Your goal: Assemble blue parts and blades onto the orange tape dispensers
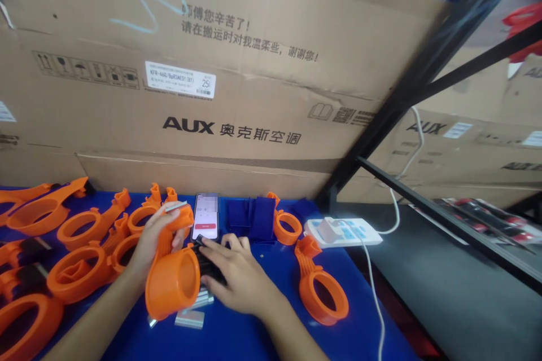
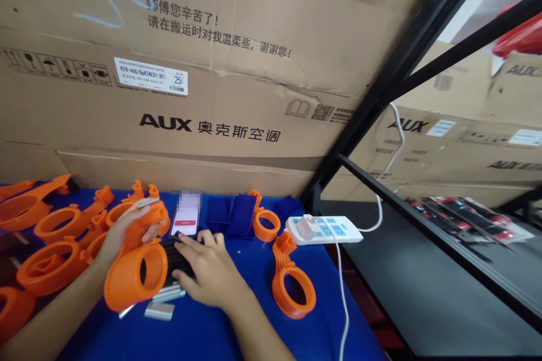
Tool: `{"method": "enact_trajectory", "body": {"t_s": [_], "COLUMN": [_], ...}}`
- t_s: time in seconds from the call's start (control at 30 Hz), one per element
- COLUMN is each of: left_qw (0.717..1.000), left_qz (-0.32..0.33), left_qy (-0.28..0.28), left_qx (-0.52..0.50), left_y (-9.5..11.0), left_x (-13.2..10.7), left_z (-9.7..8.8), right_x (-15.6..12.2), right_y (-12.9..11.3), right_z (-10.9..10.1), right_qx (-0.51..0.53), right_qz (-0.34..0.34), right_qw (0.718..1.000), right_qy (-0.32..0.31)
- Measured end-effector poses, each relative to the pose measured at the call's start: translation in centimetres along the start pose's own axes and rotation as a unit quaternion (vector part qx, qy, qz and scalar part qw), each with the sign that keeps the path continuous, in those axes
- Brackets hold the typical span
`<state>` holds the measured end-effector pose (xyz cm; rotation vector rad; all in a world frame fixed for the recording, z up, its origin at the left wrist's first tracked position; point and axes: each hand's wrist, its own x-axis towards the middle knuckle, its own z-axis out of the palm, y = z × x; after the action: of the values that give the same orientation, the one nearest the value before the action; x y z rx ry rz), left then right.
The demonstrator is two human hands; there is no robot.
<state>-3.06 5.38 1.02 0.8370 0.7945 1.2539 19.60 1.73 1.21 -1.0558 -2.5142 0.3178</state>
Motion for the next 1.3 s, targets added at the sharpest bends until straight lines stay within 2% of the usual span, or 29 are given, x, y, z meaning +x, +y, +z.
{"method": "enact_trajectory", "body": {"t_s": [0.13, 0.27, 0.33, 0.43, 0.53, 0.67, 0.8, 1.07, 1.2, 1.3], "left_qw": [1.0, 1.0, 1.0, 0.999, 0.993, 0.981, 0.977, 0.967, 0.97, 0.984], "left_qz": [0.013, 0.013, 0.006, -0.01, -0.031, -0.041, -0.038, 0.005, 0.023, 0.058], "left_qy": [0.006, 0.0, 0.006, 0.012, -0.028, -0.103, -0.123, -0.097, -0.063, -0.021], "left_qx": [0.001, 0.003, 0.009, 0.052, 0.109, 0.161, 0.173, 0.234, 0.233, 0.17], "left_y": [0.0, -0.1, -0.5, -1.5, -2.6, -3.5, -3.5, -3.5, -2.4, -0.3], "left_x": [-0.1, -0.1, 0.0, 0.1, -0.3, -1.7, -2.6, -2.3, -2.0, -1.6], "left_z": [0.1, 0.1, 0.1, 0.2, 0.9, 2.4, 3.3, 3.3, 2.9, 1.5], "right_x": [0.0, -0.1, -0.2, -0.2, -0.2, 0.0, 0.2, 0.3, 0.1, -0.4], "right_y": [0.3, 0.6, 0.7, 0.9, 1.0, 0.7, 0.3, 0.2, 0.7, 2.0], "right_z": [0.2, 0.0, 0.0, 0.1, 0.2, 0.3, 0.2, -0.8, -0.8, -1.6], "right_qx": [-0.004, 0.003, 0.02, 0.07, 0.134, 0.212, 0.29, 0.346, 0.381, 0.385], "right_qz": [0.008, 0.011, 0.016, 0.045, 0.072, 0.084, 0.111, 0.153, 0.187, 0.219], "right_qw": [1.0, 1.0, 0.999, 0.988, 0.969, 0.957, 0.93, 0.899, 0.877, 0.844], "right_qy": [-0.009, 0.013, 0.046, 0.13, 0.194, 0.18, 0.199, 0.22, 0.224, 0.303]}}
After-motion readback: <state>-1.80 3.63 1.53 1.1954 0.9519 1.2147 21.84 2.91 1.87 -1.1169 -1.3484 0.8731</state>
